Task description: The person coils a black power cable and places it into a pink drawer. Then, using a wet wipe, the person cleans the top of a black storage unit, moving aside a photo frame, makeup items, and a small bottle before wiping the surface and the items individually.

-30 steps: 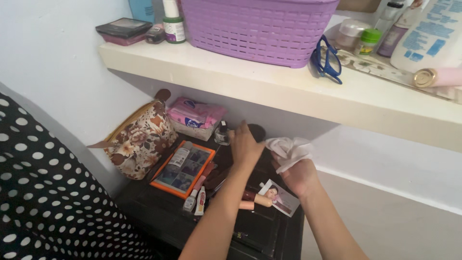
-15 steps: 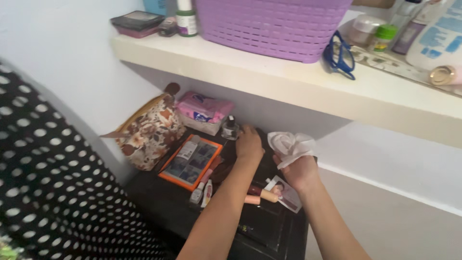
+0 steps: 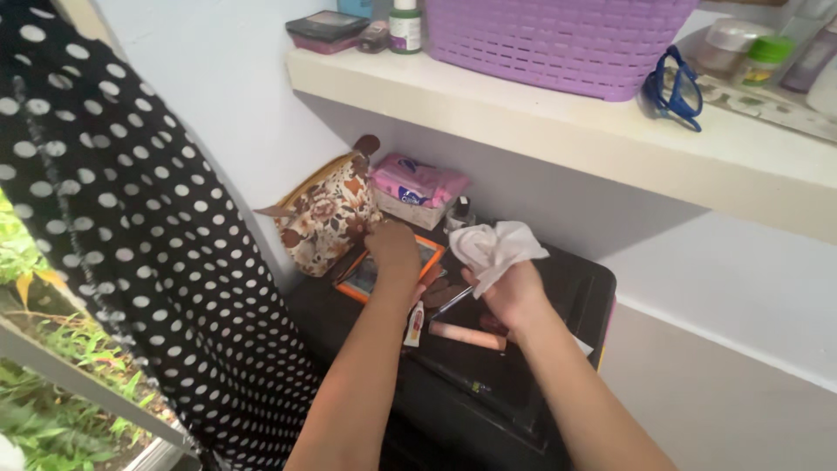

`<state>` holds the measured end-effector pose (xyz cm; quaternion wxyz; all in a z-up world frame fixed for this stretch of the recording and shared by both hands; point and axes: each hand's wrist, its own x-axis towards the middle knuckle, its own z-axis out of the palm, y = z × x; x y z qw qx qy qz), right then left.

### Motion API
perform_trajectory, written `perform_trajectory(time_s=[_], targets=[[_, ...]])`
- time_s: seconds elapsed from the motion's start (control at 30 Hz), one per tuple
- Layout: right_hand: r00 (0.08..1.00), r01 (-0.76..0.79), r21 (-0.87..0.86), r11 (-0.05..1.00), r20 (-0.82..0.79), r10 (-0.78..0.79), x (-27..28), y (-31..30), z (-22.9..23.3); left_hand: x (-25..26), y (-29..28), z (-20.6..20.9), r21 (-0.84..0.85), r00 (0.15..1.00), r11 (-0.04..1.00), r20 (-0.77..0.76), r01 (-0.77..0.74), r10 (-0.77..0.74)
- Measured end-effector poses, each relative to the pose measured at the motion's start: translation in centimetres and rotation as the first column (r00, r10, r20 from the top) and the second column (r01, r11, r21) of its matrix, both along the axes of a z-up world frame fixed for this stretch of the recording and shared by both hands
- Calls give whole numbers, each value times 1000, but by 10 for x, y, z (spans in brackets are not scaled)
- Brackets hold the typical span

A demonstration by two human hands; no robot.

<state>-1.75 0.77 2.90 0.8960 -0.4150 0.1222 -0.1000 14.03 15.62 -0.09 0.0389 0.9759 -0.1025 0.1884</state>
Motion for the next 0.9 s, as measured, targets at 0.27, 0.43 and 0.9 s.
perform_trajectory(time_s=[0.27, 0.43, 0.9], targets=[[994, -73, -81, 994, 81, 80, 11, 16, -11, -41, 3, 46, -746, 885, 616, -77, 255, -460], [991, -114, -300, 947, -100, 87, -24, 6, 2, -76, -11, 73, -976, 416, 216, -185, 29, -890], [994, 105, -224, 969, 27, -101, -73, -9, 33, -110, -69, 70, -946, 450, -314, 246, -82, -858]])
